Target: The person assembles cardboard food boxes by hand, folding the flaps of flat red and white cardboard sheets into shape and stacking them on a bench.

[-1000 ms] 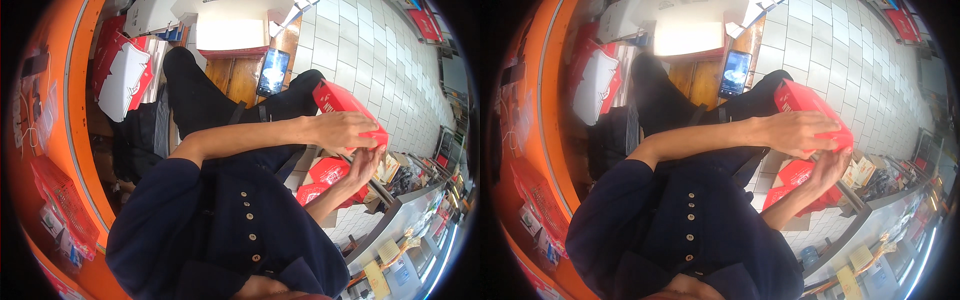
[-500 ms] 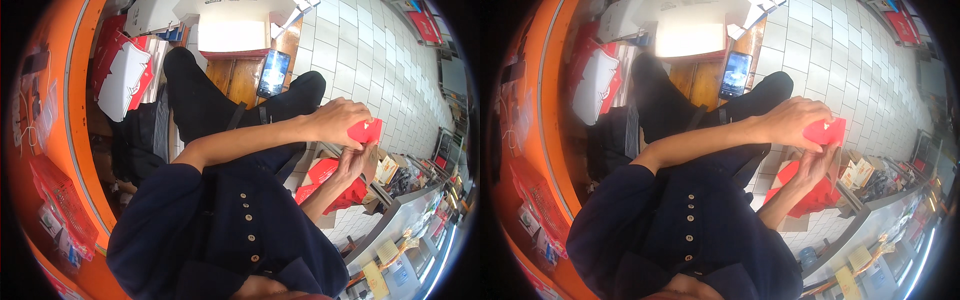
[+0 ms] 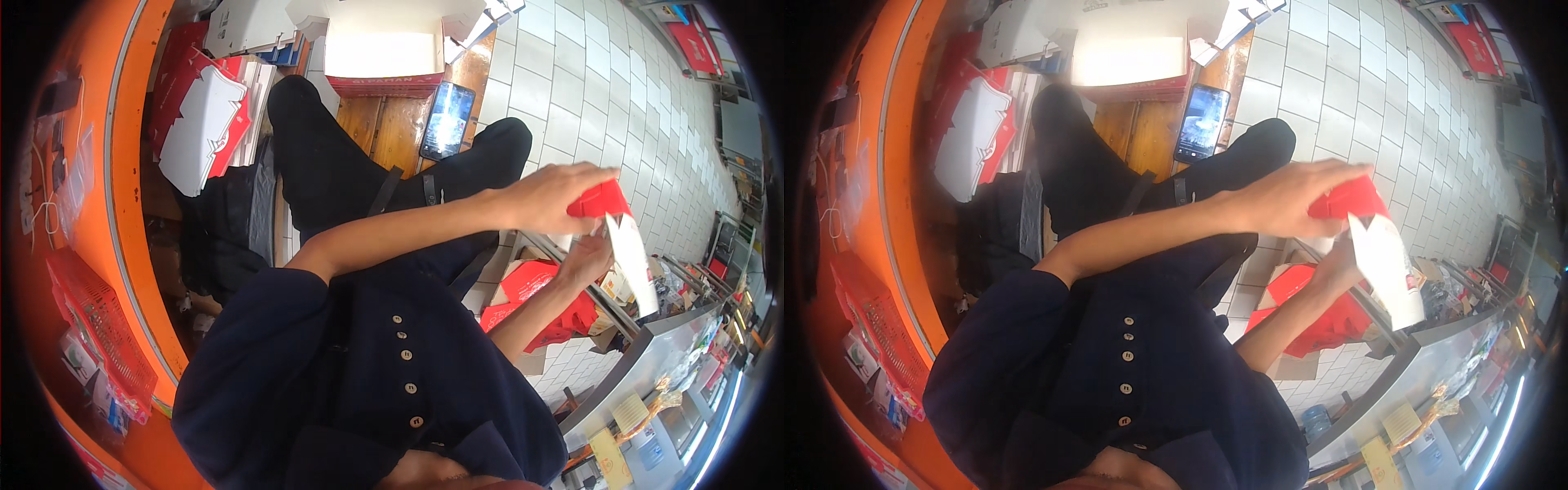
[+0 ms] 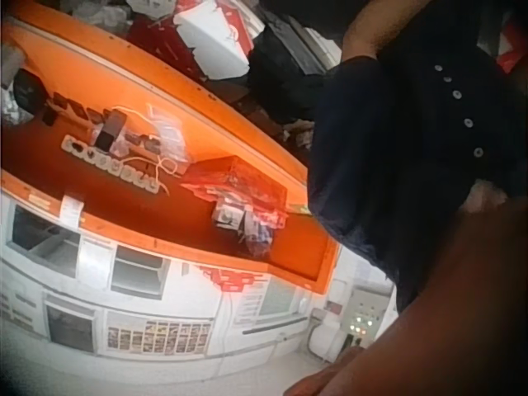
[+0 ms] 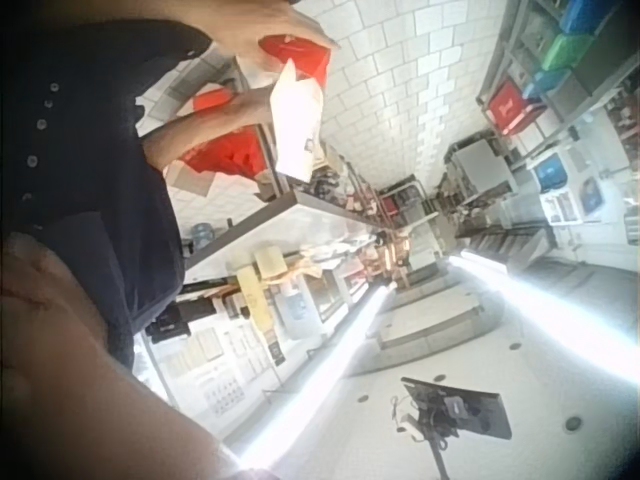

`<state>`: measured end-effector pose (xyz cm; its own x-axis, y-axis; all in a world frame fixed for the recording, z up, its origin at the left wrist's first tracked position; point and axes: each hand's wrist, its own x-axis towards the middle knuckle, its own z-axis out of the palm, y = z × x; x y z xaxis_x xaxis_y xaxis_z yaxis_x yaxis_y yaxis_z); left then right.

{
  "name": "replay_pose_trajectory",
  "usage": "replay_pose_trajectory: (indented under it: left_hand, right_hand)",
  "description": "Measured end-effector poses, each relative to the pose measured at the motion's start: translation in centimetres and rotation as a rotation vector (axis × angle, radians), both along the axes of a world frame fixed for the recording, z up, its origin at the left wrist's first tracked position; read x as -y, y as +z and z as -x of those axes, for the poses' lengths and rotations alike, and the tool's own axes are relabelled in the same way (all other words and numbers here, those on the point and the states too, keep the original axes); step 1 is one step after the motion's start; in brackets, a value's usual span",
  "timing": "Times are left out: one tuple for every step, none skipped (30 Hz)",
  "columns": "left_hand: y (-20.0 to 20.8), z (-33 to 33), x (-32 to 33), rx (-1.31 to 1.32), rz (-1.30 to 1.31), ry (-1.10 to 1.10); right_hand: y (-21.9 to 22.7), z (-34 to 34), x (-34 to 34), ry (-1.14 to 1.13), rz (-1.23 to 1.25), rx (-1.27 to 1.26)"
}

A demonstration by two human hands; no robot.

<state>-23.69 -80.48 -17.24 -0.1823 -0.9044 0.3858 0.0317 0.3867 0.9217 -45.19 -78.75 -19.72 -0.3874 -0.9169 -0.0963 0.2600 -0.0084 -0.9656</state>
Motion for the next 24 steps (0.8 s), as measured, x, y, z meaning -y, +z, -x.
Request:
replay_pose_trajectory:
  left_hand:
    - [-0.2,-0.5,0.4,-0.048,-0.003,-0.003]
    - [-0.6,-1.0,0.8,-0.098,0.007,-0.032]
    - [-0.7,-1.2,0.8,-0.097,0.007,-0.034]
    - [-0.7,-1.4,0.9,-0.126,-0.014,-0.033]
    - [-0.8,-1.4,0.9,-0.157,-0.039,-0.039]
    - [-1.2,-1.2,0.9,-0.142,-0.002,-0.026]
    - [-1.4,-0.9,0.8,-0.142,-0.001,-0.023]
    - [-1.6,-0.5,0.4,-0.121,-0.005,0.05]
    - [-1.8,0.0,0.2,-0.101,-0.008,0.122]
    - [-1.8,0.5,0.1,-0.1,-0.008,0.122]
    - [-1.9,0.9,0.0,-0.095,-0.007,0.17]
    - [-2.0,1.2,-0.1,-0.09,-0.005,0.217]
    - [-2.5,1.5,-0.2,-0.091,-0.008,0.212]
    - [-3.0,1.4,0.0,-0.049,0.019,0.279]
    - [-3.6,1.4,0.2,-0.007,0.045,0.345]
    - [-3.7,1.4,0.5,-0.082,0.012,0.332]
    - [-3.6,1.4,0.5,-0.08,0.013,0.331]
    - [-3.4,1.4,0.4,-0.159,-0.069,0.34]
    - [-3.3,1.4,0.5,-0.238,-0.149,0.347]
    - [-3.2,1.6,0.4,-0.242,-0.066,0.511]
    - [-3.2,1.4,0.1,-0.241,-0.063,0.509]
    - [-3.2,0.9,-0.4,-0.109,0.041,0.541]
    - [-3.1,0.6,-0.6,0.024,0.146,0.569]
    - [-2.7,0.8,-0.4,-0.035,0.095,0.453]
  right_hand:
    - [0.0,-0.3,0.6,-0.126,0.035,-0.372]
    - [1.0,-1.7,0.4,-0.201,0.045,-0.472]
    - [0.5,-0.8,0.7,-0.203,0.045,-0.471]
    - [-0.6,1.1,1.2,-0.222,-0.031,-0.437]
    - [-1.6,3.0,1.5,-0.247,-0.11,-0.405]
    - [-2.0,3.7,1.3,-0.175,-0.109,-0.363]
    - [-1.8,3.7,1.2,-0.101,-0.109,-0.32]
    - [-1.7,3.6,1.1,0.013,-0.126,-0.292]
    - [-1.8,3.4,0.9,0.126,-0.142,-0.264]
    - [-1.8,2.9,0.7,0.126,-0.142,-0.263]
    - [-1.9,2.2,0.4,0.078,-0.092,-0.135]
    - [-1.9,1.6,0.0,0.03,-0.042,-0.007]
    - [-1.4,0.9,-0.4,0.025,-0.045,-0.008]
    - [-0.6,0.1,-0.5,0.102,-0.033,0.067]
    - [-0.2,-0.3,-0.5,0.178,-0.021,0.142]
    - [-0.9,1.4,-0.4,0.22,-0.028,0.058]
    - [-1.0,1.8,-0.5,0.219,-0.028,0.06]
    - [-1.1,2.1,-0.6,0.216,-0.079,-0.123]
    - [-1.1,2.4,-0.5,0.211,-0.128,-0.307]
    - [-1.1,2.7,-0.4,0.212,-0.094,-0.187]
    - [-0.9,3.1,-0.4,0.211,-0.091,-0.186]
    - [0.7,2.4,-0.3,0.159,-0.152,-0.299]
    - [1.5,2.0,-0.4,0.106,-0.213,-0.412]
    - [0.7,3.3,-0.3,0.013,-0.174,-0.448]
